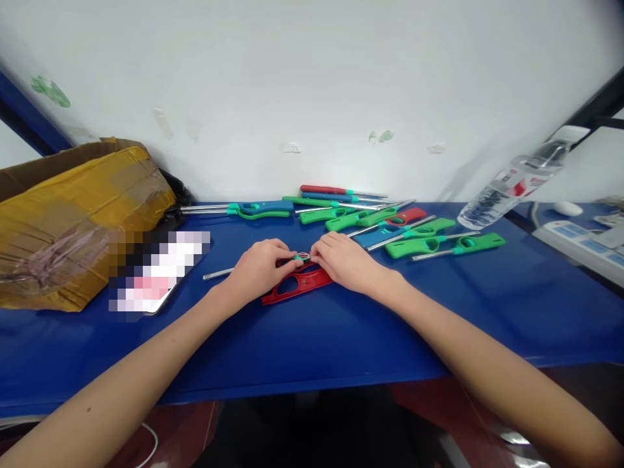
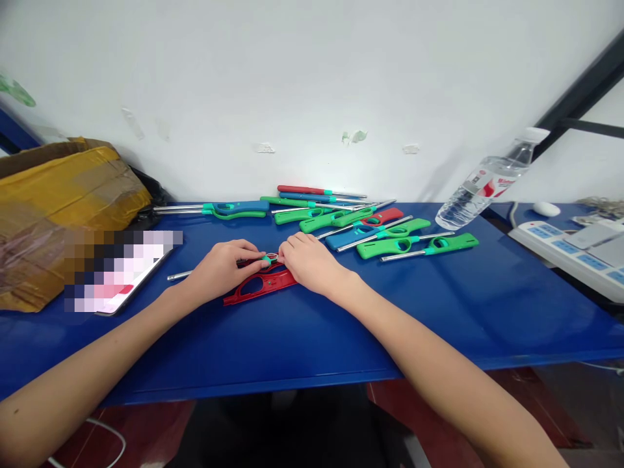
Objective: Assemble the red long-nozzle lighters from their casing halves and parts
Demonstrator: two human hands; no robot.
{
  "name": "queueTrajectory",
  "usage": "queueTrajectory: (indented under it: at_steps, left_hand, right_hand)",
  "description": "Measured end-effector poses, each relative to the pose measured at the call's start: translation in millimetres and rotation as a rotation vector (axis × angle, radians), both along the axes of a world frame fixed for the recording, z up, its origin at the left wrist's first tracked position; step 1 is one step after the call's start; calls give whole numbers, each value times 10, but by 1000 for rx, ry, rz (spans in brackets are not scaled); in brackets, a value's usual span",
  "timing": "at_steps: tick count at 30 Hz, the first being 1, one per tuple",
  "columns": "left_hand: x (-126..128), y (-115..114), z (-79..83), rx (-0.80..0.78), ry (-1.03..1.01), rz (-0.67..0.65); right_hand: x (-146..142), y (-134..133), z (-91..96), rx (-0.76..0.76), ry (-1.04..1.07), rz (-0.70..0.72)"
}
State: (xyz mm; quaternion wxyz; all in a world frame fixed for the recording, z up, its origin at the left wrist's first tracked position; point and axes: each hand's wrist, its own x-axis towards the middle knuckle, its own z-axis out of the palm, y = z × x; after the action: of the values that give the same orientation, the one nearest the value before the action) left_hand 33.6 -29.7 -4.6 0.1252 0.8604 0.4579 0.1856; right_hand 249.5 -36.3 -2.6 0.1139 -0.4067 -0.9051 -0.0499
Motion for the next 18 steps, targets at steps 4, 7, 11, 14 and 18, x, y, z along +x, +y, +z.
queueTrajectory:
  at_steps: [4,7,11,14,18]
  left_hand:
    - [-18,15,-5,-9,-15,2]
    - [-17,15,-18,5,-24,-1]
    - [-5,3,-24,20,-19,6]
    - [3,-5,-12,16,-2,11]
    - [4,-8,2,10,13,14]
  right_hand:
    - [21,10,-14,18,45,35]
    - [29,34,-10,-8,60,41]
    - [16,64,25,-30,53,64]
    - [1,66,51,-7,30,82]
    - [5,59,36,31,78,116]
